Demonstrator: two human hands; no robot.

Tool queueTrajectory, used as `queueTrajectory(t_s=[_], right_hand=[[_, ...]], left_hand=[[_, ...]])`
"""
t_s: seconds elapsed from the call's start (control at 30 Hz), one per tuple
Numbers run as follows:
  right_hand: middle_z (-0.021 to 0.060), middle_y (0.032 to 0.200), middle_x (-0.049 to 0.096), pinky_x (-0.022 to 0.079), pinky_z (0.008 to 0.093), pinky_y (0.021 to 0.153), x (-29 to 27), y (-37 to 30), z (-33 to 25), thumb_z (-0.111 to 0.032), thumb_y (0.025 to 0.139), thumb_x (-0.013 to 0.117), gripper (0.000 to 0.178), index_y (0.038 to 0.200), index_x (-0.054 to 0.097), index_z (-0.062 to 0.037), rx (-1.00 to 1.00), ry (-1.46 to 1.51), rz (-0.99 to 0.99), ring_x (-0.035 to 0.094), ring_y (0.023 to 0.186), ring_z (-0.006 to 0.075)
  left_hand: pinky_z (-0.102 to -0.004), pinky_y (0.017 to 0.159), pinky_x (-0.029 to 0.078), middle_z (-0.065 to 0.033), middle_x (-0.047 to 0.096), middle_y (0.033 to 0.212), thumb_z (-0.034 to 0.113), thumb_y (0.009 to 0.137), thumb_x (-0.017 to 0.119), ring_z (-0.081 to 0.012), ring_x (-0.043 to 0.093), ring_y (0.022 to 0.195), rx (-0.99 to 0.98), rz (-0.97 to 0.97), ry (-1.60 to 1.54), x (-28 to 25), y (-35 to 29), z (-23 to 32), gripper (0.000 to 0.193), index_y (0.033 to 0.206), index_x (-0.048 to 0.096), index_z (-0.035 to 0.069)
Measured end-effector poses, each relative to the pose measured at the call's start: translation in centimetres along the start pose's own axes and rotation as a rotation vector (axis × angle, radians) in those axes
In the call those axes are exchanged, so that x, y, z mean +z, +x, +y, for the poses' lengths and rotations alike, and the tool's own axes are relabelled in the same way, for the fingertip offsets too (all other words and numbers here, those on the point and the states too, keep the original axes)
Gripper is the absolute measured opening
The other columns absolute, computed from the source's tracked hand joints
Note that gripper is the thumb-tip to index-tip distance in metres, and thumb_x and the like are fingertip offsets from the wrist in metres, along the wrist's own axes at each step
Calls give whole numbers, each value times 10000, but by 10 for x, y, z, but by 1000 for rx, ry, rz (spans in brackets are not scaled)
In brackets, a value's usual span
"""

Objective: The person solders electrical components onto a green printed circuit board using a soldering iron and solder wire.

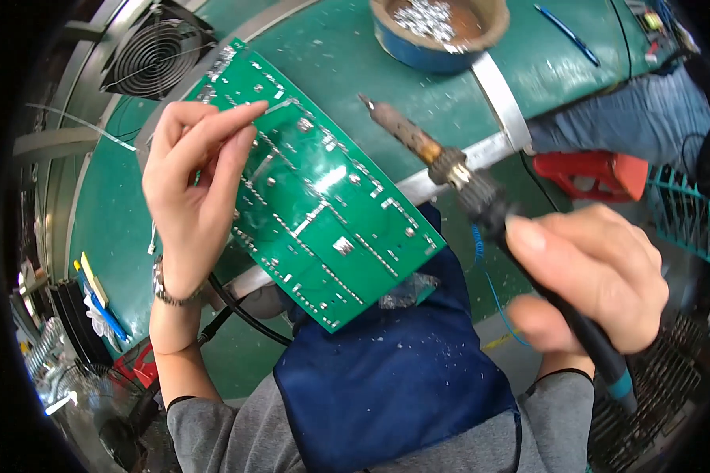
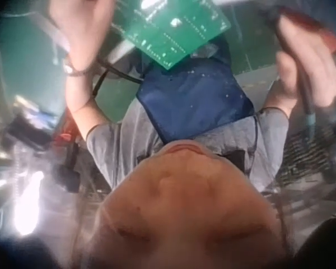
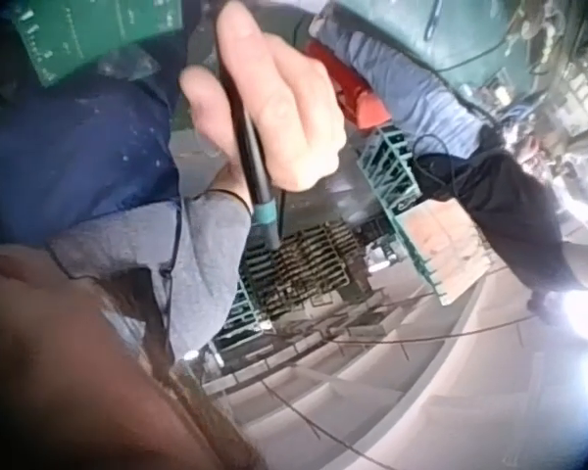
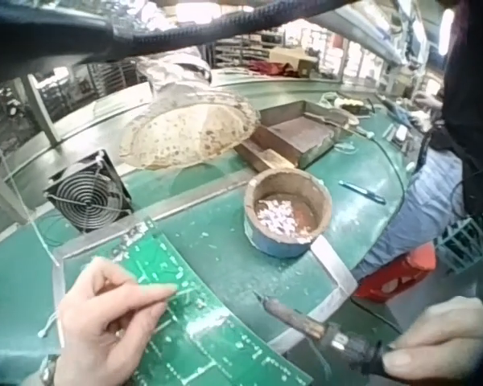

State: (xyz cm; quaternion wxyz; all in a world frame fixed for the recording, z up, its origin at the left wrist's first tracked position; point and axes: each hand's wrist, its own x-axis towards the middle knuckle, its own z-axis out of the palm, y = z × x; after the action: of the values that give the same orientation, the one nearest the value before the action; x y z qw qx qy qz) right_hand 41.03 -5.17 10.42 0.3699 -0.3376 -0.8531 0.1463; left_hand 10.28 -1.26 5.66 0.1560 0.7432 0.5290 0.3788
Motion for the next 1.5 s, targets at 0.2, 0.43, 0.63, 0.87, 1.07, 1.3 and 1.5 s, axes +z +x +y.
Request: queueTrajectory(t_s=[0.2,0.43,0.63,0.87,1.07,1.3,1.5], right_hand=[[121,711,665,467,278,522,47,51,21,-206,796,771,325,968,693,58,31,66,76,620,569,207],[111,706,685,491,265,507,73,98,40,-6,693,738,235,925,723,29,-16,71,-40,629,545,193],[102,679,670,496,269,509,83,116,44,2,656,745,251,907,735,10,-22,34,-94,638,550,199],[106,660,665,503,278,487,88,119,40,-23,650,762,233,879,742,12,-83,-19,-92,636,532,202],[106,659,666,496,268,478,89,120,42,-17,641,760,236,875,742,11,-125,-18,-86,633,523,198],[86,632,650,479,271,471,73,112,40,-38,686,739,198,880,733,4,-92,-25,-74,613,507,188],[77,633,649,465,261,462,71,102,41,-77,724,735,178,883,729,1,-56,13,-97,598,489,176]], left_hand=[[-221,480,361,-2,528,740,-1,774,741,-68,428,537,-75,142,30,-1,-1,-43,181,933,730,84],[-248,468,396,-20,537,744,14,767,761,-92,489,540,-67,203,94,-8,6,-57,175,925,732,83],[-202,500,380,-6,537,817,-8,786,750,-56,473,586,-56,158,3,-3,8,-63,243,1010,744,84],[-235,538,415,-26,505,832,-36,801,718,-99,498,634,-46,110,14,1,7,-61,277,1053,728,78],[-235,527,406,-25,519,831,-42,807,704,-98,492,630,-7,117,84,-1,5,-59,278,1058,719,76],[-301,526,455,-30,552,779,3,757,734,-171,546,584,-75,179,108,-6,6,-51,165,904,687,64],[-292,493,441,-26,541,769,14,750,748,-153,535,552,-45,155,60,-2,0,-52,167,898,691,67]])
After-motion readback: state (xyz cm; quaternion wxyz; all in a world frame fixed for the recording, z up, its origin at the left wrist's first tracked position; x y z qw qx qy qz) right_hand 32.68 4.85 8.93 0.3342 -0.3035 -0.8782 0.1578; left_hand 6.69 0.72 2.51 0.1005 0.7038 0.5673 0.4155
